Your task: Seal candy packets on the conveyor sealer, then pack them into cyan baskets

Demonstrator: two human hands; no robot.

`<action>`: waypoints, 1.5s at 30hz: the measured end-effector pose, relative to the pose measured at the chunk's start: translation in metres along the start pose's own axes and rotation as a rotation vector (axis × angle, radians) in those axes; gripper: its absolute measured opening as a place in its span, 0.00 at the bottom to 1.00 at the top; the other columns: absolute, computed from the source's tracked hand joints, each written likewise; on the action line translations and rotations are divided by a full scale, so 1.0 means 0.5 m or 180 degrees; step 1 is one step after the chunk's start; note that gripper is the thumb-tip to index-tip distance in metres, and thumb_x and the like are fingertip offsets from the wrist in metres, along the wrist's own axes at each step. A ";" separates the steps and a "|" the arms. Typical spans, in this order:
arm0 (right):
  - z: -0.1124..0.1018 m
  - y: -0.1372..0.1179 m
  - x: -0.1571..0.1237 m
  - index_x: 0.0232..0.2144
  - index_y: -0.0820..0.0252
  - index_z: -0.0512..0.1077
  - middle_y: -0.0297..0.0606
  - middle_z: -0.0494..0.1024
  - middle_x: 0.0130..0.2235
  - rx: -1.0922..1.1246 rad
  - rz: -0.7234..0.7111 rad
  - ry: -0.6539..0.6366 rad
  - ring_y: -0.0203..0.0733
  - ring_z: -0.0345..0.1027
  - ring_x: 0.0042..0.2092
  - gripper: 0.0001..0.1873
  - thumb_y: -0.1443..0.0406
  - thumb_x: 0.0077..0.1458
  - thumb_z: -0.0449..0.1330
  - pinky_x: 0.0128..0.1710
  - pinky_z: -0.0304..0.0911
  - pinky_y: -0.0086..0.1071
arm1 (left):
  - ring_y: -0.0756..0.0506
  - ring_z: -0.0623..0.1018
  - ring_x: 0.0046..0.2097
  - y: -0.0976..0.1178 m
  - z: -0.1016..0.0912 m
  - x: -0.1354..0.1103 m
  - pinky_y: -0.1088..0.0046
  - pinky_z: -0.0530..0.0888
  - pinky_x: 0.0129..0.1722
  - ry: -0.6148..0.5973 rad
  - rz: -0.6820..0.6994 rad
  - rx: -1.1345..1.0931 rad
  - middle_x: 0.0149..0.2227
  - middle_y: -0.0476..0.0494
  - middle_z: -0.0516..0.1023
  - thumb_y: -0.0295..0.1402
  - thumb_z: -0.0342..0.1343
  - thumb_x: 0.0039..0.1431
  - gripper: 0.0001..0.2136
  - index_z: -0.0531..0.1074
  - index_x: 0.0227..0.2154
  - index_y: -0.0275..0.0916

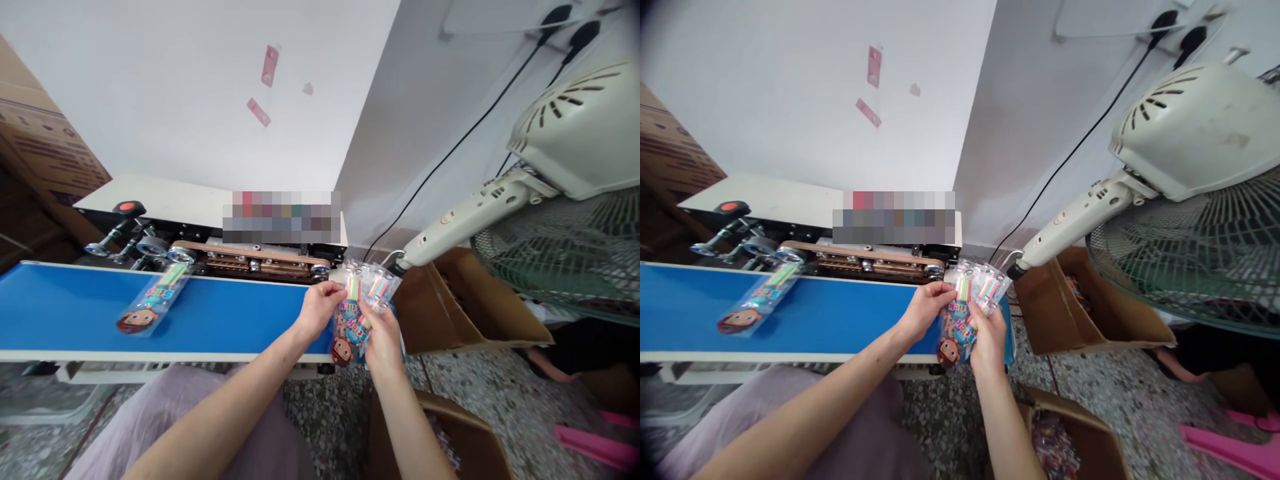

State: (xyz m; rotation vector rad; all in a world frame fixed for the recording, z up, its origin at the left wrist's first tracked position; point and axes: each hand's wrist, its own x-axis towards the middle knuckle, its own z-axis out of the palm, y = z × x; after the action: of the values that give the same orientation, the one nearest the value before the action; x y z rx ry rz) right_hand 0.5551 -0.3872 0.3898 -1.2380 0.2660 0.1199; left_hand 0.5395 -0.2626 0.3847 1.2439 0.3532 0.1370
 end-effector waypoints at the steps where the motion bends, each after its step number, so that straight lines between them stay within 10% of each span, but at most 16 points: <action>1: -0.002 0.003 0.003 0.36 0.61 0.74 0.32 0.79 0.29 0.0012 -0.0011 0.0023 0.36 0.71 0.29 0.26 0.60 0.31 0.75 0.30 0.68 0.29 | 0.52 0.64 0.25 -0.002 0.001 0.001 0.77 0.60 0.23 -0.0019 -0.0021 -0.0012 0.23 0.51 0.69 0.42 0.60 0.46 0.13 0.75 0.25 0.35; 14: -0.011 -0.016 0.009 0.35 0.59 0.74 0.33 0.81 0.32 0.0024 0.0171 -0.0202 0.39 0.74 0.30 0.26 0.61 0.30 0.75 0.31 0.70 0.31 | 0.50 0.67 0.28 -0.015 0.010 0.008 0.77 0.64 0.28 -0.0286 0.0248 0.0254 0.25 0.50 0.72 0.39 0.60 0.50 0.09 0.75 0.25 0.37; 27: -0.017 -0.027 0.016 0.33 0.60 0.73 0.34 0.82 0.33 0.0438 -0.0058 0.0320 0.42 0.76 0.35 0.22 0.64 0.32 0.74 0.38 0.73 0.35 | 0.50 0.69 0.29 -0.009 0.024 0.003 0.77 0.64 0.28 0.0296 0.0174 -0.0019 0.26 0.50 0.74 0.38 0.56 0.53 0.09 0.77 0.28 0.38; 32: -0.025 -0.022 0.025 0.33 0.60 0.73 0.33 0.81 0.32 0.0342 -0.0157 0.0370 0.41 0.76 0.34 0.21 0.64 0.33 0.73 0.38 0.72 0.35 | 0.52 0.69 0.27 0.008 0.020 -0.006 0.78 0.64 0.26 0.0345 -0.0095 -0.0626 0.25 0.51 0.71 0.46 0.62 0.48 0.15 0.67 0.26 0.39; 45: -0.058 -0.045 0.052 0.32 0.64 0.76 0.34 0.81 0.28 0.0095 -0.0075 0.0615 0.39 0.74 0.27 0.28 0.66 0.21 0.76 0.28 0.71 0.31 | 0.52 0.69 0.19 -0.010 0.001 0.023 0.78 0.61 0.19 0.0530 -0.1253 -0.0606 0.20 0.49 0.72 0.26 0.65 0.39 0.10 0.70 0.25 0.35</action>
State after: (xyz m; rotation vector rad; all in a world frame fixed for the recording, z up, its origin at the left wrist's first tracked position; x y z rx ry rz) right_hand 0.5813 -0.4233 0.3949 -1.2239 0.4191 -0.0242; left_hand 0.5501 -0.2615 0.3780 0.9572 0.7062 -0.0635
